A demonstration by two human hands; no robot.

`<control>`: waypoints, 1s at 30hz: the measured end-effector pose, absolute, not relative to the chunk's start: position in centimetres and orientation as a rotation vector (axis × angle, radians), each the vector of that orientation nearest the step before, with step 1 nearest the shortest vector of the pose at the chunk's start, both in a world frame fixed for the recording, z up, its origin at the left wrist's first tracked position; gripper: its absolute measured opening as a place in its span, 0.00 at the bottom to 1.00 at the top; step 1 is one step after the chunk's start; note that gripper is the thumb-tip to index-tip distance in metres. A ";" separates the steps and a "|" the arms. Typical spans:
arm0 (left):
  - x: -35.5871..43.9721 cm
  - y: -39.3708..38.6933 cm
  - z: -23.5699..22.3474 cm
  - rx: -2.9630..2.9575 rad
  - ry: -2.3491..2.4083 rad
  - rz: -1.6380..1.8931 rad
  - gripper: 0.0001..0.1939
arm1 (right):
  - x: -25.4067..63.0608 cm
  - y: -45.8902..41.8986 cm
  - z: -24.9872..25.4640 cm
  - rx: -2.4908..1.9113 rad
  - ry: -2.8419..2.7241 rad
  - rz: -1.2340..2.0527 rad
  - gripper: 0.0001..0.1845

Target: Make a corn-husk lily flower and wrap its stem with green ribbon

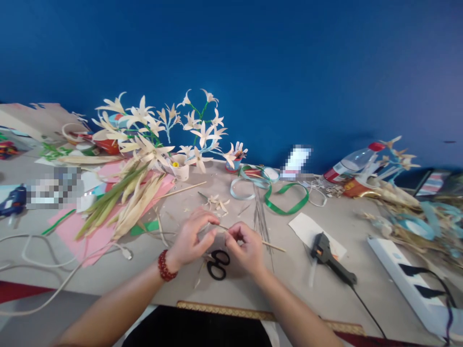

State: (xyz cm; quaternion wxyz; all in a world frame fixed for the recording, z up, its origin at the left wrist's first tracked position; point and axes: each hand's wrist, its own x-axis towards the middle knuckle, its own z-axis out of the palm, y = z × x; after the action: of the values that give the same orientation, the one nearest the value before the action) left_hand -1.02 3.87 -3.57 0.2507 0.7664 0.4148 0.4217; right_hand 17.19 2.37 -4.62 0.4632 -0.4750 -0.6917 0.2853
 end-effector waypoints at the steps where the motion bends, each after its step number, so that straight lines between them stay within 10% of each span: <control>1: -0.7 3.7 -3.5 2.089 1.106 1.105 0.05 | 17.1 2.4 -4.7 -1.167 -1.703 0.707 0.08; 30: 0.3 3.1 -4.1 1.797 1.146 1.025 0.08 | 17.0 2.2 -5.4 -1.176 -1.641 0.639 0.05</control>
State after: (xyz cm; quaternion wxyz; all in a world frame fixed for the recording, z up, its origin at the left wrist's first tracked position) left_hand 0.27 3.08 -4.08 0.3786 0.7033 0.4486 0.4010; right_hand 17.01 2.21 -5.40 0.4901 -0.4840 -0.6755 0.2632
